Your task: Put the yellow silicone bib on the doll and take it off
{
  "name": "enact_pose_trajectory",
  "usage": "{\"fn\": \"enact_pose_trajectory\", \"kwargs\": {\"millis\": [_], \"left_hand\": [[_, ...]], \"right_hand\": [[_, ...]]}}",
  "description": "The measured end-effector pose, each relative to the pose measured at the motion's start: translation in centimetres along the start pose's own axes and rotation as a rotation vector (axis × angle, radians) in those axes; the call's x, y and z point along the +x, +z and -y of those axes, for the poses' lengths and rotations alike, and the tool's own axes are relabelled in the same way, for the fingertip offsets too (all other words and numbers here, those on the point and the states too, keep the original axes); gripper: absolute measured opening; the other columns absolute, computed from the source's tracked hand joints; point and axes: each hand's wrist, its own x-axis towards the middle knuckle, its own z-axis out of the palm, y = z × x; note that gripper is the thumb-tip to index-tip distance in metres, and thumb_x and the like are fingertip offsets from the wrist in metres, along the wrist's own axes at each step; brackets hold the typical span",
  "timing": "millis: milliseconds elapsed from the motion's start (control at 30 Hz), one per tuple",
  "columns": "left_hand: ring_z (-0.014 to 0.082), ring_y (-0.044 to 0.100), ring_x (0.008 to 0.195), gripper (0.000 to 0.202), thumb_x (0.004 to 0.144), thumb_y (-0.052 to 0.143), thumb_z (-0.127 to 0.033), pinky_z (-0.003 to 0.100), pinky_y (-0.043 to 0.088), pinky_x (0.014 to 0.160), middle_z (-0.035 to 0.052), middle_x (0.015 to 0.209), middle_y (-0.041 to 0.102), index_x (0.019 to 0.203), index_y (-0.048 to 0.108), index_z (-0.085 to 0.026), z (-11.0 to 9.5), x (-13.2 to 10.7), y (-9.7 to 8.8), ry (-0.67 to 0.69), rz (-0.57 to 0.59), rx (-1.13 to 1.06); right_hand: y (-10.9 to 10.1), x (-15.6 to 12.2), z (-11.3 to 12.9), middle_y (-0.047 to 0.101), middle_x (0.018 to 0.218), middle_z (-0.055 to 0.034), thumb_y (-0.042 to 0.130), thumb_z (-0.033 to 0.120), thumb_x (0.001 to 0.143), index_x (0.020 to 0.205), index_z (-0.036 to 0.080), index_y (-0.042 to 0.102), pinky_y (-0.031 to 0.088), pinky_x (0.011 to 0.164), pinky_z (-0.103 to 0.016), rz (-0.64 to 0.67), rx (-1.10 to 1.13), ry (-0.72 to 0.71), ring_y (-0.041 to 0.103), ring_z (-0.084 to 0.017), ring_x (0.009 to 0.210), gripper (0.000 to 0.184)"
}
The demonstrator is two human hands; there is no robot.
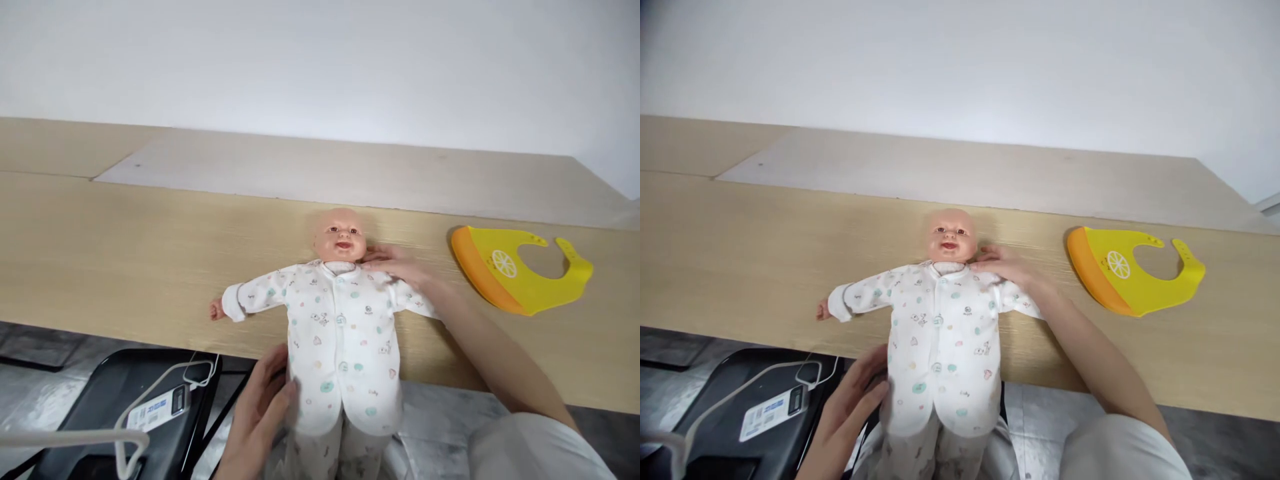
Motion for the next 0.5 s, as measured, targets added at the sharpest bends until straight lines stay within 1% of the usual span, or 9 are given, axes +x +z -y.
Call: {"fn": "enact_pose_trajectory", "kwargs": {"millis": [67, 133, 233, 300, 400, 500], "left_hand": [[0.0314, 0.051, 0.132, 0.054, 0.068, 0.081, -0.041, 0.036, 0.05, 0.102, 0.0068, 0.133, 0.063, 0.117, 0.068, -0.026, 0.4, -1.1, 0.4, -0.072, -0.025, -0.084], [0.0334, 0.054, 0.128, 0.052, 0.066, 0.081, -0.041, 0.039, 0.05, 0.1, 0.0085, 0.129, 0.066, 0.115, 0.069, -0.025, 1.1, -1.6, 0.9, -0.173, -0.029, -0.175], [0.037, 0.063, 0.115, 0.049, 0.063, 0.081, -0.044, 0.043, 0.052, 0.094, 0.0123, 0.113, 0.072, 0.104, 0.072, -0.019, 2.8, -1.5, 1.6, -0.36, 0.023, -0.303], [0.0386, 0.066, 0.109, 0.05, 0.059, 0.083, -0.047, 0.046, 0.053, 0.092, 0.0136, 0.103, 0.074, 0.098, 0.072, -0.018, 3.7, -1.3, 1.8, -0.435, 0.018, -0.339], [0.0403, 0.067, 0.105, 0.056, 0.051, 0.088, -0.046, 0.05, 0.053, 0.092, 0.0134, 0.1, 0.075, 0.096, 0.07, -0.019, 3.7, -1.1, 1.8, -0.453, -0.053, -0.308], [0.0424, 0.064, 0.111, 0.054, 0.044, 0.09, -0.049, 0.051, 0.052, 0.094, 0.0111, 0.102, 0.075, 0.088, 0.07, -0.026, 2.3, -1.0, 2.1, -0.434, -0.077, -0.28]], "right_hand": [[0.0, 0.7, 0.1, 0.068, 0.118, -0.0083, 0.084, 0.033, 0.068, 0.113, 0.018, 0.067, 0.051, 0.104, -0.04, 0.036, 0.048, 0.025, 0.064, -0.025, 0.112, 0.05], [0.2, 0.8, 0.5, 0.068, 0.118, -0.0084, 0.085, 0.027, 0.065, 0.112, 0.017, 0.067, 0.049, 0.107, -0.041, 0.048, 0.06, 0.059, 0.063, -0.025, 0.113, 0.051], [0.7, 0.8, 1.4, 0.068, 0.119, -0.0071, 0.085, 0.023, 0.064, 0.115, 0.019, 0.066, 0.047, 0.11, -0.045, 0.05, 0.06, 0.057, 0.061, -0.026, 0.117, 0.054], [1.0, 0.8, 1.8, 0.067, 0.12, -0.0063, 0.084, 0.023, 0.066, 0.114, 0.02, 0.066, 0.045, 0.112, -0.047, 0.072, 0.06, 0.04, 0.06, -0.026, 0.12, 0.052], [1.1, 1.5, 1.6, 0.068, 0.118, -0.0056, 0.085, 0.024, 0.065, 0.109, 0.02, 0.069, 0.045, 0.113, -0.045, 0.075, 0.082, 0.038, 0.059, -0.026, 0.121, 0.047], [0.8, 2.7, 0.2, 0.07, 0.113, -0.0061, 0.085, 0.024, 0.063, 0.105, 0.019, 0.069, 0.05, 0.108, -0.042, 0.11, 0.133, 0.076, 0.062, -0.025, 0.117, 0.045]]}}
